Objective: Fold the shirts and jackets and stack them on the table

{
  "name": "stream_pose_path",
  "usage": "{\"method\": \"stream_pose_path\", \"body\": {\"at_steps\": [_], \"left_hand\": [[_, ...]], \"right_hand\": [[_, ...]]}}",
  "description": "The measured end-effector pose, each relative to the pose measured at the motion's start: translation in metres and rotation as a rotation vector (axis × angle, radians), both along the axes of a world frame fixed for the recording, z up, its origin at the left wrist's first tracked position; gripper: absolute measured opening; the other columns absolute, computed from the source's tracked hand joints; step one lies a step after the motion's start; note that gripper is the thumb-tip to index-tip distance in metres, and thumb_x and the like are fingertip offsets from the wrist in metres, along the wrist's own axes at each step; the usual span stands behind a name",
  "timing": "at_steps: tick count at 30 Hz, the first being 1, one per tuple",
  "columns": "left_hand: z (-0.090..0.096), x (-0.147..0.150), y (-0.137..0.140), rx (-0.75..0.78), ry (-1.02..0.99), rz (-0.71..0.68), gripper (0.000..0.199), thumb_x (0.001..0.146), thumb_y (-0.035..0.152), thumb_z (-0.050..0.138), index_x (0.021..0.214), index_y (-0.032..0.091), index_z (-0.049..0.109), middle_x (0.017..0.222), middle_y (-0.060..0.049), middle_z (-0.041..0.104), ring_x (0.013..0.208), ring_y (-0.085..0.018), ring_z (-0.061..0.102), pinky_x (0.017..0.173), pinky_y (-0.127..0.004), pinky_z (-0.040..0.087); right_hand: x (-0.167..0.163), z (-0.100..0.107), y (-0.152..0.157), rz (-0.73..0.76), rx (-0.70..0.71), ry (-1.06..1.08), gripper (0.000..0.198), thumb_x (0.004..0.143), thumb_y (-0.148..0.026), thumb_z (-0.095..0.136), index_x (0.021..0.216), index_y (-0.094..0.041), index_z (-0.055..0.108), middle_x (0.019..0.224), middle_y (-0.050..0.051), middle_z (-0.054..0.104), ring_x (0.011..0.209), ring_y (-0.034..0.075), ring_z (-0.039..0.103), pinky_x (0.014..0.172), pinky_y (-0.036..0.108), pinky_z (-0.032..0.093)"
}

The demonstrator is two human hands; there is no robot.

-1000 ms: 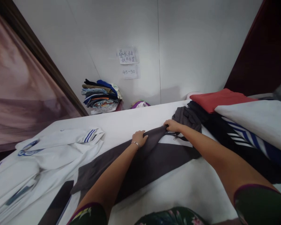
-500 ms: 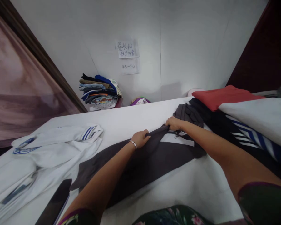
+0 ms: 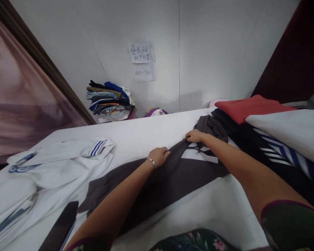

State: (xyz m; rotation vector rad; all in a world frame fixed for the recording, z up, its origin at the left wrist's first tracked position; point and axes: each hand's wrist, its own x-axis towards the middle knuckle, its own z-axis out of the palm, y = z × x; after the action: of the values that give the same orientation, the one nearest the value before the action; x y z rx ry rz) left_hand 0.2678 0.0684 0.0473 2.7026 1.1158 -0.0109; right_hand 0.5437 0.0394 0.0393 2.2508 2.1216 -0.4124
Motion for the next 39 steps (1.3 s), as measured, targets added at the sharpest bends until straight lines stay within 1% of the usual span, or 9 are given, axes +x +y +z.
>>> {"method": "stream_pose_path", "body": {"at_steps": [8, 14, 18, 21, 26, 29, 33, 36, 39], "left_hand": [[-0.018, 0.003, 0.019, -0.138, 0.128, 0.119, 0.032, 0.087, 0.043, 0.046, 0.09, 0.02, 0.068, 0.1, -0.008, 0.071, 0.095, -0.022, 0.064, 0.077, -0.03, 0.047], [-0.023, -0.003, 0.03, -0.046, 0.129, 0.207, 0.028, 0.088, 0.038, 0.045, 0.094, 0.02, 0.065, 0.104, -0.011, 0.068, 0.099, -0.025, 0.062, 0.079, -0.034, 0.046], [-0.032, -0.011, 0.035, 0.028, 0.094, 0.203, 0.035, 0.089, 0.044, 0.042, 0.103, 0.019, 0.062, 0.114, -0.012, 0.063, 0.106, -0.025, 0.058, 0.084, -0.035, 0.045], [-0.04, -0.014, 0.039, 0.125, 0.076, 0.212, 0.05, 0.086, 0.056, 0.042, 0.114, 0.018, 0.058, 0.122, -0.014, 0.058, 0.115, -0.028, 0.051, 0.091, -0.04, 0.042], [-0.039, -0.014, 0.047, 0.076, 0.163, 0.2, 0.059, 0.083, 0.068, 0.036, 0.101, 0.019, 0.063, 0.111, -0.013, 0.065, 0.107, -0.028, 0.058, 0.089, -0.04, 0.042], [-0.035, -0.014, 0.055, 0.072, 0.121, 0.18, 0.057, 0.084, 0.069, 0.035, 0.098, 0.021, 0.063, 0.109, -0.011, 0.067, 0.102, -0.025, 0.061, 0.082, -0.033, 0.045], [-0.034, -0.015, 0.062, 0.04, 0.115, 0.22, 0.058, 0.083, 0.068, 0.038, 0.104, 0.019, 0.062, 0.116, -0.011, 0.064, 0.106, -0.027, 0.06, 0.083, -0.034, 0.046], [-0.031, -0.016, 0.055, 0.03, 0.047, 0.24, 0.055, 0.085, 0.062, 0.042, 0.111, 0.017, 0.06, 0.121, -0.012, 0.061, 0.111, -0.026, 0.057, 0.09, -0.036, 0.045], [-0.031, -0.015, 0.032, 0.176, -0.088, 0.106, 0.053, 0.089, 0.054, 0.042, 0.127, 0.019, 0.053, 0.138, -0.011, 0.05, 0.128, -0.025, 0.043, 0.105, -0.04, 0.034]], "right_hand": [[0.002, -0.007, -0.002, -0.027, -0.001, -0.019, 0.03, 0.076, -0.027, 0.053, 0.099, -0.025, 0.072, 0.096, 0.001, 0.072, 0.094, 0.021, 0.063, 0.084, 0.027, 0.042], [0.004, -0.017, 0.008, -0.073, 0.03, -0.037, 0.045, 0.076, -0.027, 0.053, 0.119, -0.024, 0.063, 0.125, 0.007, 0.062, 0.116, 0.028, 0.054, 0.094, 0.037, 0.04], [0.012, -0.023, 0.009, -0.131, 0.027, -0.037, 0.037, 0.077, -0.029, 0.053, 0.11, -0.025, 0.068, 0.119, 0.007, 0.065, 0.114, 0.029, 0.055, 0.094, 0.04, 0.04], [0.018, -0.027, 0.008, -0.183, 0.028, -0.021, 0.041, 0.078, -0.032, 0.051, 0.116, -0.024, 0.065, 0.124, 0.007, 0.063, 0.114, 0.027, 0.056, 0.092, 0.039, 0.041], [0.022, -0.03, 0.009, -0.208, 0.032, -0.016, 0.043, 0.075, -0.029, 0.055, 0.117, -0.023, 0.064, 0.121, 0.007, 0.065, 0.111, 0.026, 0.058, 0.09, 0.035, 0.042], [0.019, -0.032, 0.011, -0.208, 0.086, -0.023, 0.037, 0.076, -0.025, 0.054, 0.111, -0.024, 0.066, 0.114, 0.006, 0.067, 0.109, 0.025, 0.058, 0.093, 0.036, 0.038], [0.01, -0.036, 0.009, -0.241, 0.186, -0.042, 0.041, 0.079, -0.022, 0.051, 0.119, -0.02, 0.061, 0.12, 0.012, 0.064, 0.114, 0.028, 0.055, 0.097, 0.043, 0.034], [0.001, -0.039, 0.001, -0.227, 0.273, -0.039, 0.047, 0.082, -0.02, 0.049, 0.128, -0.02, 0.054, 0.132, 0.014, 0.055, 0.125, 0.029, 0.045, 0.104, 0.048, 0.025], [-0.007, -0.044, -0.012, -0.158, 0.343, -0.006, 0.049, 0.085, -0.025, 0.049, 0.133, -0.022, 0.048, 0.143, 0.011, 0.044, 0.134, 0.026, 0.033, 0.11, 0.048, 0.015]]}}
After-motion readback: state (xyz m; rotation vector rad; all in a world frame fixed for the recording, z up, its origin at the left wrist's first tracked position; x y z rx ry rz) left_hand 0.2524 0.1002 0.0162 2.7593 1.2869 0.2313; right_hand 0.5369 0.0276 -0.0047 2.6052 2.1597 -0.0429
